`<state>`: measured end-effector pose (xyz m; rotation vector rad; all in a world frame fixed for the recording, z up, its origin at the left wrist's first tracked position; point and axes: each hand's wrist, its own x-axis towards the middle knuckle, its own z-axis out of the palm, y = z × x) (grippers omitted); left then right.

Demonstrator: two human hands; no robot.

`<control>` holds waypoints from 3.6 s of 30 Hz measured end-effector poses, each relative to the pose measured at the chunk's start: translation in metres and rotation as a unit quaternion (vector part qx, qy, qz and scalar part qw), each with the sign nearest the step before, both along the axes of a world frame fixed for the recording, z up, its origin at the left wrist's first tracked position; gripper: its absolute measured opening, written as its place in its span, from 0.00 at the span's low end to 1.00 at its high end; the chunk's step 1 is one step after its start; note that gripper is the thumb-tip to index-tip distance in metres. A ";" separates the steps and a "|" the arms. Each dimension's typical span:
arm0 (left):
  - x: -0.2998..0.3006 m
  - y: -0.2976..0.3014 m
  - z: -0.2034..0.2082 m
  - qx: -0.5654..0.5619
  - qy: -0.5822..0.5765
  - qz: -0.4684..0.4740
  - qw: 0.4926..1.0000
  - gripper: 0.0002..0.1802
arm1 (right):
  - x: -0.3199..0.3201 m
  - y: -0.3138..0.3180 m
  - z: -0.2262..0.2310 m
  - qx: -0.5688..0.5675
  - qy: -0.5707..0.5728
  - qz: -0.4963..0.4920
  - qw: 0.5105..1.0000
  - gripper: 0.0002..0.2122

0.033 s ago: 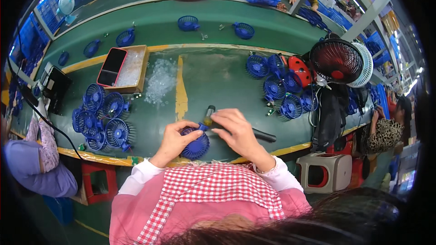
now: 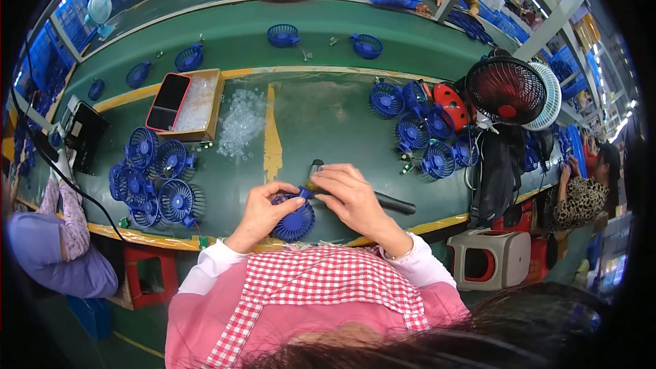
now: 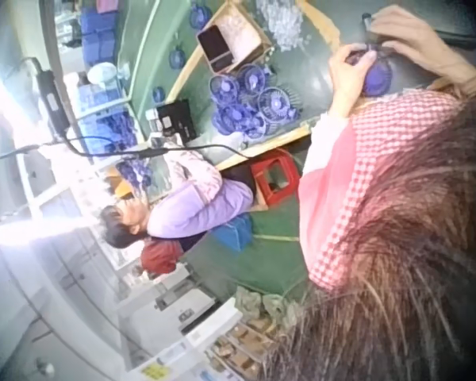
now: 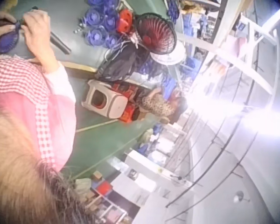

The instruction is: The person assembles mini fan frames by retrieving parts from the conveyor, fitting components together by hand, and tapping them into place with a small hammer.

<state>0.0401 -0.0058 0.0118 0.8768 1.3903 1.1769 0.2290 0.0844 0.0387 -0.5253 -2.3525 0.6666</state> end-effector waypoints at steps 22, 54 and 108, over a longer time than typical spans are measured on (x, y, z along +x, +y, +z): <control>-0.019 -0.009 0.011 -0.034 -0.076 -0.057 0.995 0.08 | 0.022 0.043 -0.051 0.091 -0.074 -0.214 0.970 0.03; -0.004 -0.022 -0.008 -0.024 -0.234 0.045 0.971 0.06 | -0.010 -0.029 -0.009 -0.108 0.077 -0.010 0.991 0.05; 0.007 -0.001 0.017 0.235 0.231 0.039 0.943 0.07 | -0.022 -0.039 -0.015 -0.321 0.069 -0.128 0.936 0.07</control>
